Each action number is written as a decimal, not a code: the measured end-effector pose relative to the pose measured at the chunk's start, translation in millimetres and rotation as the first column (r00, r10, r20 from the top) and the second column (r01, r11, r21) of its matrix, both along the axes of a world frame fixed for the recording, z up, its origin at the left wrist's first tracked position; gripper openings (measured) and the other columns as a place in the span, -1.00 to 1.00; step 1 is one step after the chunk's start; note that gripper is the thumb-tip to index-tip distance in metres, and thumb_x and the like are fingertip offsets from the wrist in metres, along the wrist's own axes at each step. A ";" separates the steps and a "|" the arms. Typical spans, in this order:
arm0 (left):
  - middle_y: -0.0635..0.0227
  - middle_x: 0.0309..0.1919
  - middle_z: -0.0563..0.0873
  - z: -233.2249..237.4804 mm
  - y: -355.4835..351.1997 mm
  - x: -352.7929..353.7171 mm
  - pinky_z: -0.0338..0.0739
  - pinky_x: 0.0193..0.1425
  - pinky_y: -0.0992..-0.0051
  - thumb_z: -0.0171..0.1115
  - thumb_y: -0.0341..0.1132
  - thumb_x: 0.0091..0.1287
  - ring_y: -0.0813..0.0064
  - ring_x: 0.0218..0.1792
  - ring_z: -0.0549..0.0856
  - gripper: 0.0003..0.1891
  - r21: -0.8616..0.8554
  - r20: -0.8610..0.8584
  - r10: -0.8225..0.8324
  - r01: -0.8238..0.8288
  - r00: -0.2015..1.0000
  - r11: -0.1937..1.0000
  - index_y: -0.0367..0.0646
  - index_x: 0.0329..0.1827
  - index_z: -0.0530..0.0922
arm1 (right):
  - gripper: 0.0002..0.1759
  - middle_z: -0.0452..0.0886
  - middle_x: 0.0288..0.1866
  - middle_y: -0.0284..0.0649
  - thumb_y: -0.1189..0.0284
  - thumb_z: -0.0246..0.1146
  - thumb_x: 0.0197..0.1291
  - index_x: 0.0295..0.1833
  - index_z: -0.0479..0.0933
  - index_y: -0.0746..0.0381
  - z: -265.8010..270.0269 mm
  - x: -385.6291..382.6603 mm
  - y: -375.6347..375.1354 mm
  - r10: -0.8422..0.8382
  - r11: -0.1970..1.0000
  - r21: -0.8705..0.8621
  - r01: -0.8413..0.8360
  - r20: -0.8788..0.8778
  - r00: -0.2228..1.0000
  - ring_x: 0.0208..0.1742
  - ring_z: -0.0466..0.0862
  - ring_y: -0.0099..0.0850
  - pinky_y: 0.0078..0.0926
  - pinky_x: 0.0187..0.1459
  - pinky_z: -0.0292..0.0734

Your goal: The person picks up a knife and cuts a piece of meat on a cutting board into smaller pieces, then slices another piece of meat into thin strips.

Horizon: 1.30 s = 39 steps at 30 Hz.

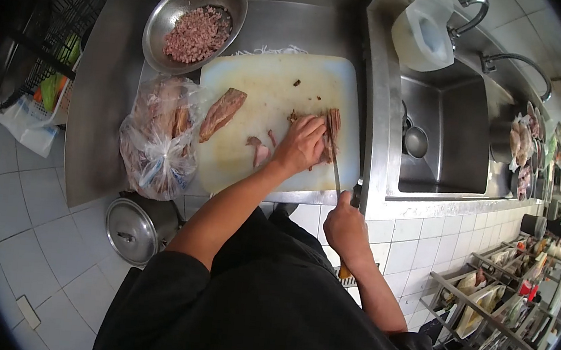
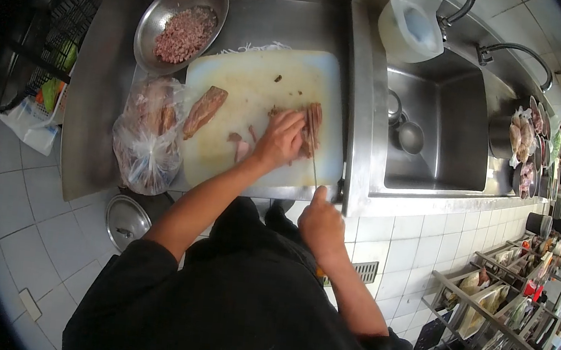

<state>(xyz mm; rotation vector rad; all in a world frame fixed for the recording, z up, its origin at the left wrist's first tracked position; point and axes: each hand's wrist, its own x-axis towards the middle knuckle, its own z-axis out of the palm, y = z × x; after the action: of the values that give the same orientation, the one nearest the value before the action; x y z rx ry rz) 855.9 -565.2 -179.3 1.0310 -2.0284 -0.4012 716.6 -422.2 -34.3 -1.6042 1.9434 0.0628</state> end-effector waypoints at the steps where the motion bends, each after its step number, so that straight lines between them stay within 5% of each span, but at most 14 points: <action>1: 0.07 0.18 0.61 0.2 0.1 -0.1 0.45 0.43 0.08 0.28 -0.47 0.20 -0.01 0.28 0.54 -0.66 -0.002 -0.001 0.002 -0.002 1.000 1.000 -0.38 0.05 0.62 | -0.72 0.66 -0.41 0.29 0.54 0.10 0.25 0.02 0.27 0.40 -1.9 0.6 -1.2 0.003 1.000 0.001 -0.003 -0.002 1.000 -0.30 0.73 0.27 0.20 -0.20 0.65; 17: 0.08 0.15 0.64 -0.2 -1.4 -2.3 0.49 0.39 0.12 0.25 -0.48 0.24 0.02 0.25 0.58 -0.72 -0.026 -0.049 0.025 -0.026 0.998 0.999 -0.35 0.02 0.64 | -0.66 0.68 -0.29 0.36 0.43 0.06 0.36 0.13 0.31 0.42 -85.2 -18.3 -80.4 0.080 0.978 -0.202 -0.050 0.146 0.986 -0.20 0.67 0.39 0.24 -0.08 0.59; 39: 0.09 0.10 0.61 4.8 2.1 0.0 0.49 0.37 0.14 0.25 -0.44 0.28 0.03 0.22 0.57 -0.76 -0.008 -0.054 0.015 -0.016 0.998 1.000 -0.33 -0.01 0.59 | -0.76 0.65 -0.33 0.40 0.45 0.08 0.34 0.01 0.32 0.39 -44.8 0.5 -64.6 0.022 0.978 -0.206 -0.008 0.066 0.998 -0.20 0.68 0.38 0.27 -0.06 0.59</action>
<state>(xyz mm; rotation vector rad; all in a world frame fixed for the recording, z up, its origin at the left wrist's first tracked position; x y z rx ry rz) 855.9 -563.1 -174.5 1.0195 -1.9715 -0.4078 717.1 -486.8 -79.1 -1.7291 1.9377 -0.1909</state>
